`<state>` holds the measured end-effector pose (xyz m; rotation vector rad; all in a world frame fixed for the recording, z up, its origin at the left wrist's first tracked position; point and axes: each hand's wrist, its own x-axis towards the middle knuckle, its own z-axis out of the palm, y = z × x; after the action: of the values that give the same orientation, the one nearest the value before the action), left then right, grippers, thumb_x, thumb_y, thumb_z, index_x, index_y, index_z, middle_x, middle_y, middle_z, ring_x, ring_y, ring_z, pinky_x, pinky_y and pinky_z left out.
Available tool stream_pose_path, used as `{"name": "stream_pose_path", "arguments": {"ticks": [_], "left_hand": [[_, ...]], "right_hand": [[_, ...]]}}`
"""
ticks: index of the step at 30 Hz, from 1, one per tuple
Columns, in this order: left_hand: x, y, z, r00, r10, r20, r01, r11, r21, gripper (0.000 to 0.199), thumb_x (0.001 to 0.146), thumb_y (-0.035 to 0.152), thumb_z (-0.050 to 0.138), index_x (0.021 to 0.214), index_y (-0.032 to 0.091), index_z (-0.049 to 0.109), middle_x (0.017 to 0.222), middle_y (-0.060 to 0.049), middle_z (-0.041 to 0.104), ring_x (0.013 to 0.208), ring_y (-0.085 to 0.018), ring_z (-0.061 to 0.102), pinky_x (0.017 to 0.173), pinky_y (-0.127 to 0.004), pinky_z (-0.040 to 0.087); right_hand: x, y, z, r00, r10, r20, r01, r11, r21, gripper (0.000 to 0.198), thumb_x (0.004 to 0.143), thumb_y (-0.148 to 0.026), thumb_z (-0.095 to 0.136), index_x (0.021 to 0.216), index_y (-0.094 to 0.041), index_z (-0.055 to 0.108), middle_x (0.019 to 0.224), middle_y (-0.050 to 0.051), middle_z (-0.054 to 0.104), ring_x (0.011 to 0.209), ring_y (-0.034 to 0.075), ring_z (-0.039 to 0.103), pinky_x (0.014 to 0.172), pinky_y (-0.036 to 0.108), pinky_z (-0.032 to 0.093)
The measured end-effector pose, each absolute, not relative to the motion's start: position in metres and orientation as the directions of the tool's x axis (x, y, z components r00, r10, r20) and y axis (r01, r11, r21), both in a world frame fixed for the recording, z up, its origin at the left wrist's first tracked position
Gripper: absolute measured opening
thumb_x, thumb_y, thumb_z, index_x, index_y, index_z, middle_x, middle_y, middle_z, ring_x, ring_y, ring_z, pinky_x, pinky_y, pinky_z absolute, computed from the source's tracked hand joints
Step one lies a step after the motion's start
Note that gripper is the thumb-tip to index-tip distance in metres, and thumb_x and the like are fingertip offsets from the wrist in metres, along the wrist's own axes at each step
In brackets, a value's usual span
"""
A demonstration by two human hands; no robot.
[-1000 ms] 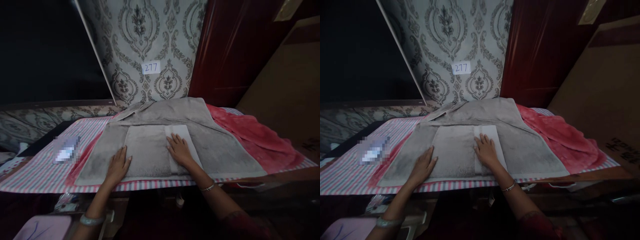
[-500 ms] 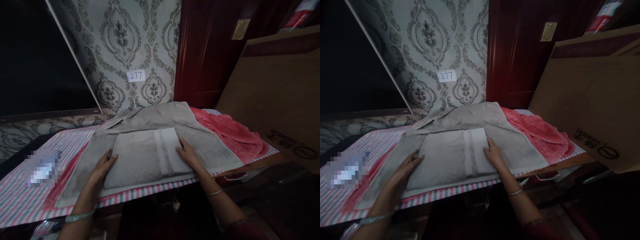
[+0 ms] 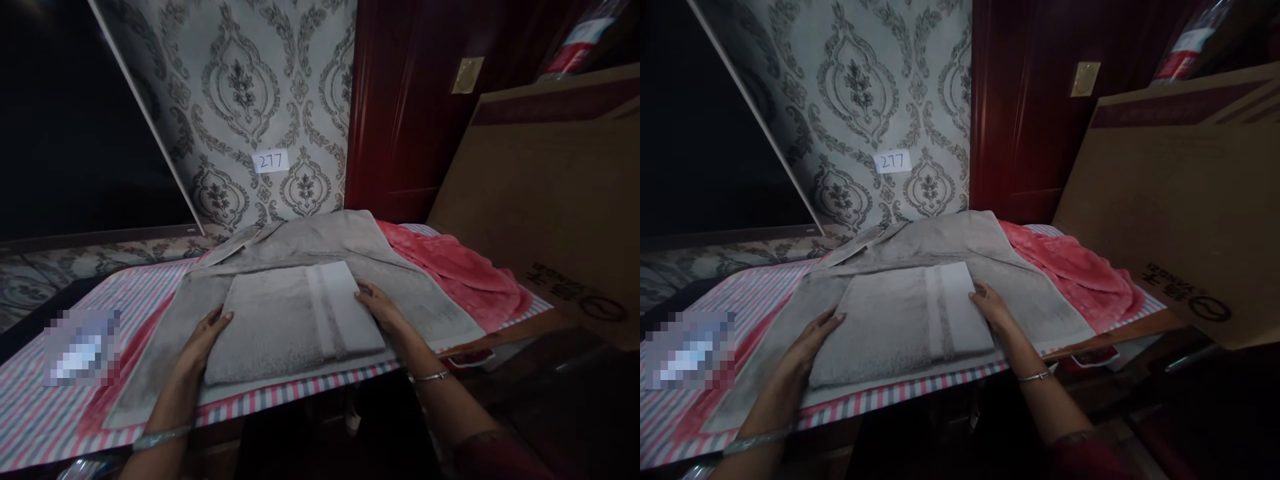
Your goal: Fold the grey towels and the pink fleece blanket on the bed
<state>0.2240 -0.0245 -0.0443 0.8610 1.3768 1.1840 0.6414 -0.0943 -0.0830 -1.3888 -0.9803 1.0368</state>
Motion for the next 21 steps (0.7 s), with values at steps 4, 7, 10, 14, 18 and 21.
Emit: {"name": "stream_pose_path", "arguments": {"ticks": [4, 7, 10, 14, 18, 21], "left_hand": [[0.223, -0.026, -0.039, -0.122, 0.961, -0.247, -0.081, 0.238, 0.968, 0.066, 0.068, 0.026, 0.088, 0.130, 0.020, 0.066, 0.132, -0.016, 0.067, 0.120, -0.031, 0.065, 0.109, -0.044, 0.047], [0.227, -0.032, -0.033, -0.125, 0.969, -0.213, -0.091, 0.202, 0.975, 0.065, 0.062, 0.021, 0.090, 0.124, 0.024, 0.069, 0.137, -0.012, 0.065, 0.130, -0.032, 0.058, 0.114, -0.043, 0.043], [0.235, -0.040, -0.018, -0.115, 0.973, -0.201, -0.084, 0.192, 0.978, 0.063, 0.060, 0.013, 0.088, 0.120, 0.024, 0.070, 0.132, -0.012, 0.067, 0.132, -0.035, 0.056, 0.113, -0.047, 0.043], [0.242, -0.039, 0.016, -0.113, 0.984, -0.141, 0.024, 0.145, 0.989, 0.068, 0.061, 0.013, 0.085, 0.126, 0.026, 0.068, 0.123, -0.012, 0.069, 0.129, -0.038, 0.058, 0.110, -0.050, 0.044], [0.238, -0.023, 0.053, -0.100, 0.995, -0.030, -0.063, 0.024, 0.998, 0.065, 0.065, 0.020, 0.083, 0.128, 0.025, 0.067, 0.120, -0.011, 0.070, 0.120, -0.035, 0.062, 0.106, -0.047, 0.048], [0.232, -0.017, 0.062, -0.144, 0.988, 0.049, -0.181, -0.075, 0.981, 0.057, 0.072, 0.021, 0.078, 0.127, 0.017, 0.065, 0.118, -0.013, 0.070, 0.117, -0.033, 0.063, 0.103, -0.047, 0.049]], "right_hand": [[0.642, -0.088, -0.076, 0.147, 0.989, 0.017, 0.073, 0.007, -0.997, 0.063, 0.072, -0.038, 0.066, 0.131, -0.017, 0.057, 0.124, 0.009, 0.070, 0.110, 0.027, 0.065, 0.099, 0.043, 0.050], [0.638, -0.084, -0.070, 0.153, 0.988, 0.039, 0.118, 0.021, -0.993, 0.070, 0.068, -0.032, 0.067, 0.136, -0.019, 0.056, 0.130, 0.009, 0.067, 0.117, 0.028, 0.062, 0.104, 0.042, 0.047], [0.633, -0.083, -0.061, 0.195, 0.981, 0.015, 0.094, -0.004, -0.996, 0.084, 0.065, -0.025, 0.065, 0.147, -0.020, 0.049, 0.138, 0.008, 0.063, 0.120, 0.026, 0.060, 0.104, 0.039, 0.048], [0.630, -0.090, -0.040, 0.230, 0.973, -0.011, 0.003, -0.012, -1.000, 0.092, 0.064, -0.027, 0.068, 0.153, -0.023, 0.044, 0.135, 0.003, 0.064, 0.107, 0.024, 0.065, 0.092, 0.036, 0.053], [0.626, -0.109, -0.013, 0.268, 0.962, 0.048, 0.001, 0.050, -0.999, 0.072, 0.066, -0.038, 0.073, 0.136, -0.025, 0.064, 0.124, 0.001, 0.069, 0.090, 0.019, 0.065, 0.078, 0.029, 0.052], [0.615, -0.128, -0.001, 0.350, 0.932, 0.088, -0.037, 0.108, -0.993, 0.065, 0.068, -0.046, 0.074, 0.129, -0.025, 0.068, 0.119, 0.002, 0.070, 0.082, 0.017, 0.062, 0.071, 0.028, 0.049]]}}
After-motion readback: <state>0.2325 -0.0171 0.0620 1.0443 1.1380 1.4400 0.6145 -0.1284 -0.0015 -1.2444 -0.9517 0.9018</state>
